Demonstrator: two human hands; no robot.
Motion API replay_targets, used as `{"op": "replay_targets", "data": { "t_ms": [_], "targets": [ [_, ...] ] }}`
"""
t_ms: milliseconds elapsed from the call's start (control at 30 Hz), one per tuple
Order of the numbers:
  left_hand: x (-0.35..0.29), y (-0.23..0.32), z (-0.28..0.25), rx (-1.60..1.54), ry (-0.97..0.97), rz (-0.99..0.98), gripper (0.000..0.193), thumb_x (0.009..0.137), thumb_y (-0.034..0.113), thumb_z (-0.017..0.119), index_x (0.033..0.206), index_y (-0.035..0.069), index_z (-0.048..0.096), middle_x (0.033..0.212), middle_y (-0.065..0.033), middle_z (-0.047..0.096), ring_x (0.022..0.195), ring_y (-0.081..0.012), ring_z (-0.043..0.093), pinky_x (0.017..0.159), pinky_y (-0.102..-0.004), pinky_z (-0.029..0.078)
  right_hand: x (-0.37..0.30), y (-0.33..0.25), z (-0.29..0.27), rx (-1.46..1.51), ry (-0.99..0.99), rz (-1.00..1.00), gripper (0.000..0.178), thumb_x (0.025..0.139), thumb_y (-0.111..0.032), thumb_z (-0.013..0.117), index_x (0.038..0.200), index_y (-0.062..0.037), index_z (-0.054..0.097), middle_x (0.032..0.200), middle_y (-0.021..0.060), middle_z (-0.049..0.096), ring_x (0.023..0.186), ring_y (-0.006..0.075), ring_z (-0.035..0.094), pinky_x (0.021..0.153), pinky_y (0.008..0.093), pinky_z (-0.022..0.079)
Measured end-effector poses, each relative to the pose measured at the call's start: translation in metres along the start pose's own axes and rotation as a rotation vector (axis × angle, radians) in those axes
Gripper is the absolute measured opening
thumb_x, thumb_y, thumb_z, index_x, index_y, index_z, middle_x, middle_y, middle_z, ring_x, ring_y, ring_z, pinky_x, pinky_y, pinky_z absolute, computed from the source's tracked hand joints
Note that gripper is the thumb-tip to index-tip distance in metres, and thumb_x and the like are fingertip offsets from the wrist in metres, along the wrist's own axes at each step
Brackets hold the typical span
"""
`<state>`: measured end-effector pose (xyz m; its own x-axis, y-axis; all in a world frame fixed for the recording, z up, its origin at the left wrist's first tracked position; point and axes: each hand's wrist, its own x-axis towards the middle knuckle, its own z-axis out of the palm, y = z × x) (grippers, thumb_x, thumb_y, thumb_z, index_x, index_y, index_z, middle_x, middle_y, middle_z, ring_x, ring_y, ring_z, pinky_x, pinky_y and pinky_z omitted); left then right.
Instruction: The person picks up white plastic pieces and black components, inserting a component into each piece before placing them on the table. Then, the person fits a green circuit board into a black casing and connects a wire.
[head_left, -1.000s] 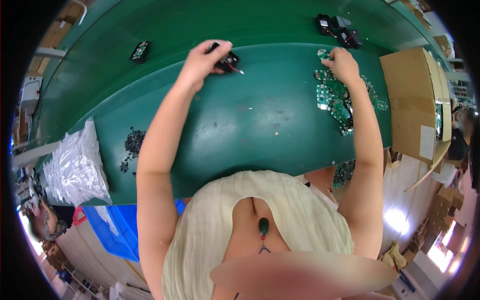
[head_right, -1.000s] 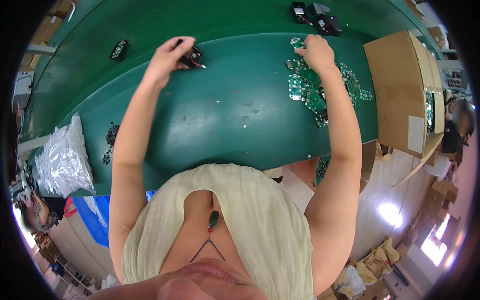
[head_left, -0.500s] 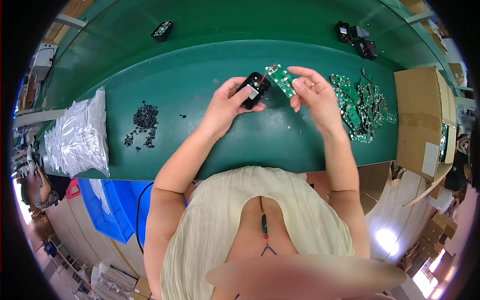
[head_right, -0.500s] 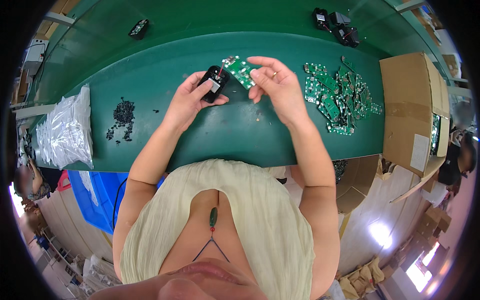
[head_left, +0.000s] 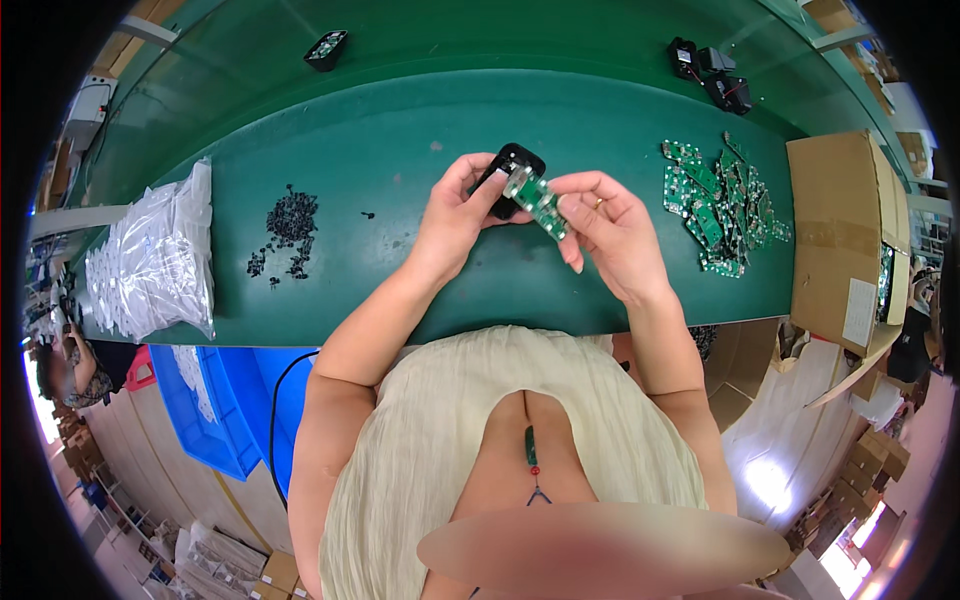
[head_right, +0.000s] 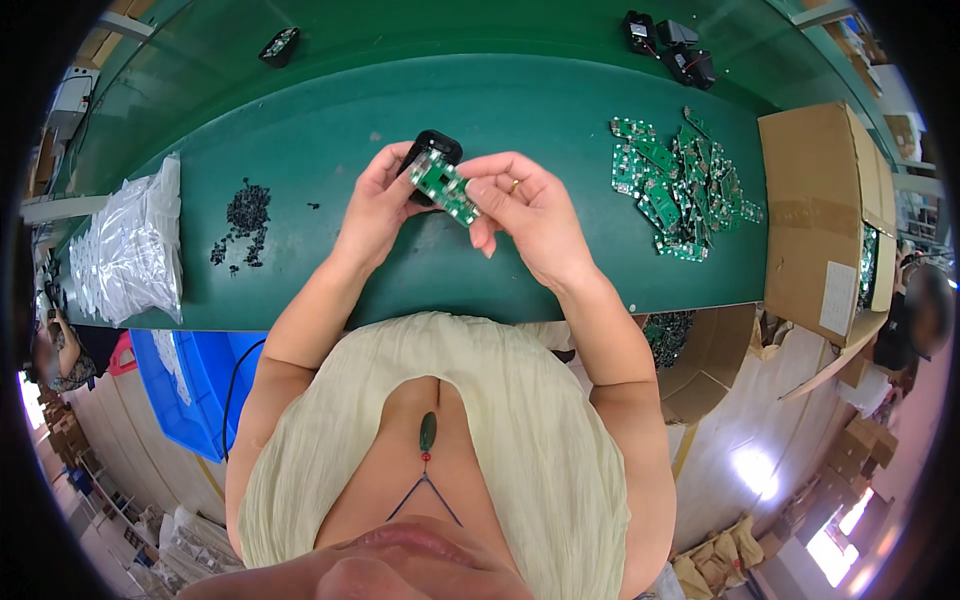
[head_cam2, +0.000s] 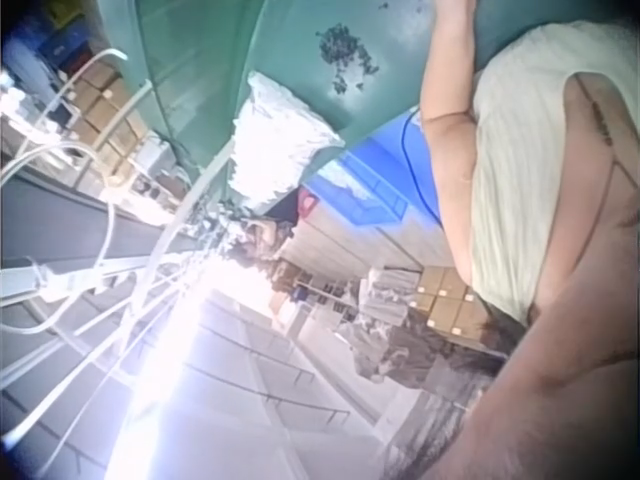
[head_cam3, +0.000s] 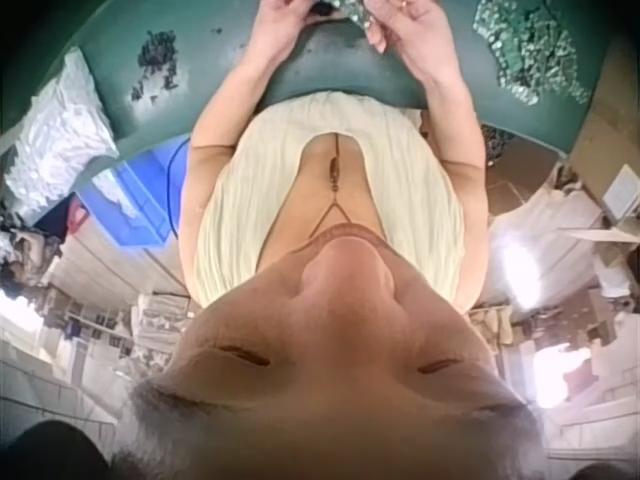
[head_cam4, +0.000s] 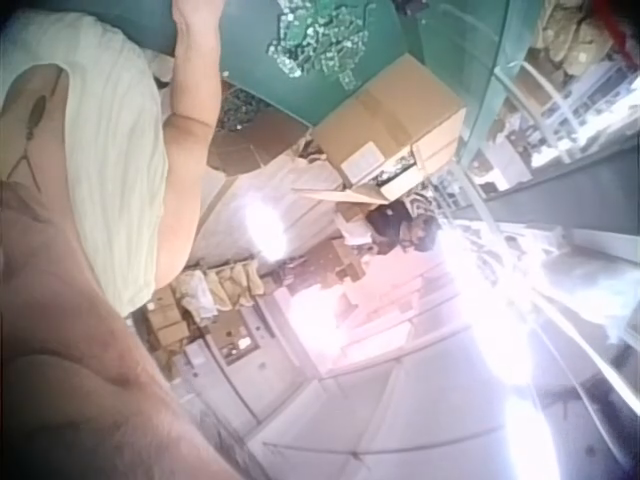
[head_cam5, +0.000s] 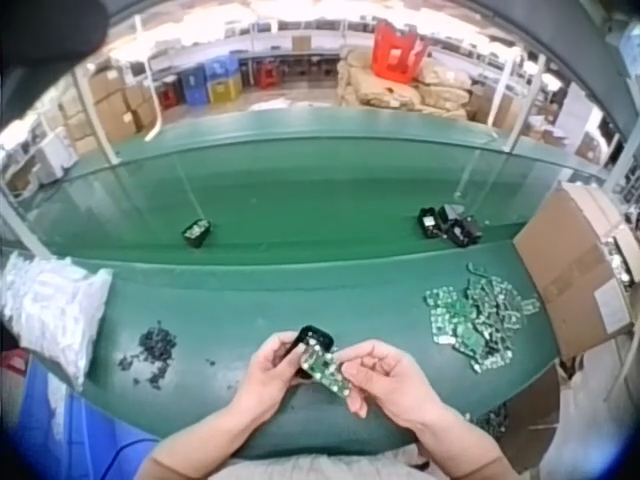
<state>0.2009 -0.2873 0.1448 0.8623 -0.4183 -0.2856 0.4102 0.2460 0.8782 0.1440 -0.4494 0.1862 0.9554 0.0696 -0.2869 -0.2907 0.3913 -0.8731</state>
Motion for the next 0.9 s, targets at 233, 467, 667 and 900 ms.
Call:
{"op": "replay_targets", "data": {
  "t_ms": [233, 467, 667, 900],
  "targets": [
    [-0.001, -0.002, -0.001, -0.043, -0.039, -0.011, 0.021, 0.090, 0.012, 0.045, 0.106, -0.002, 0.044, 0.097, -0.0109, 0.056, 0.077, -0.0212, 0.062, 0.068, -0.0311, 0.054, 0.005, -0.002, -0.003, 0.059, 0.115, -0.149, 0.018, 0.087, -0.009, 0.051, 0.101, 0.0018, 0.052, 0.067, 0.0031, 0.053, 0.053, 0.0089, 0.052, 0.044, 0.0203, 0.040],
    [-0.004, 0.000, 0.002, -0.008, -0.025, 0.011, 0.021, 0.089, 0.011, 0.046, 0.105, -0.002, 0.044, 0.097, -0.0109, 0.056, 0.077, -0.0209, 0.062, 0.068, -0.0300, 0.053, 0.011, -0.003, -0.005, 0.038, 0.138, -0.114, 0.019, 0.086, -0.011, 0.052, 0.101, 0.0002, 0.053, 0.070, 0.0054, 0.056, 0.048, 0.0064, 0.047, 0.041, 0.0187, 0.036],
    [-0.006, 0.001, 0.003, 0.001, -0.018, 0.029, 0.022, 0.089, 0.011, 0.046, 0.107, -0.002, 0.044, 0.097, -0.0106, 0.056, 0.077, -0.0202, 0.062, 0.068, -0.0294, 0.053, 0.013, -0.004, -0.008, 0.080, 0.034, -0.011, 0.017, 0.085, -0.010, 0.054, 0.098, 0.0011, 0.054, 0.068, 0.0010, 0.054, 0.052, 0.0068, 0.051, 0.044, 0.0193, 0.039],
    [-0.005, 0.001, 0.004, 0.018, 0.001, 0.008, 0.023, 0.089, 0.011, 0.046, 0.108, -0.002, 0.045, 0.098, -0.0097, 0.055, 0.079, -0.0183, 0.061, 0.068, -0.0283, 0.053, 0.011, -0.004, -0.005, 0.018, 0.014, -0.022, 0.015, 0.084, -0.009, 0.053, 0.097, 0.0002, 0.054, 0.069, 0.0022, 0.055, 0.052, 0.0071, 0.051, 0.044, 0.0193, 0.040]
  ]
}}
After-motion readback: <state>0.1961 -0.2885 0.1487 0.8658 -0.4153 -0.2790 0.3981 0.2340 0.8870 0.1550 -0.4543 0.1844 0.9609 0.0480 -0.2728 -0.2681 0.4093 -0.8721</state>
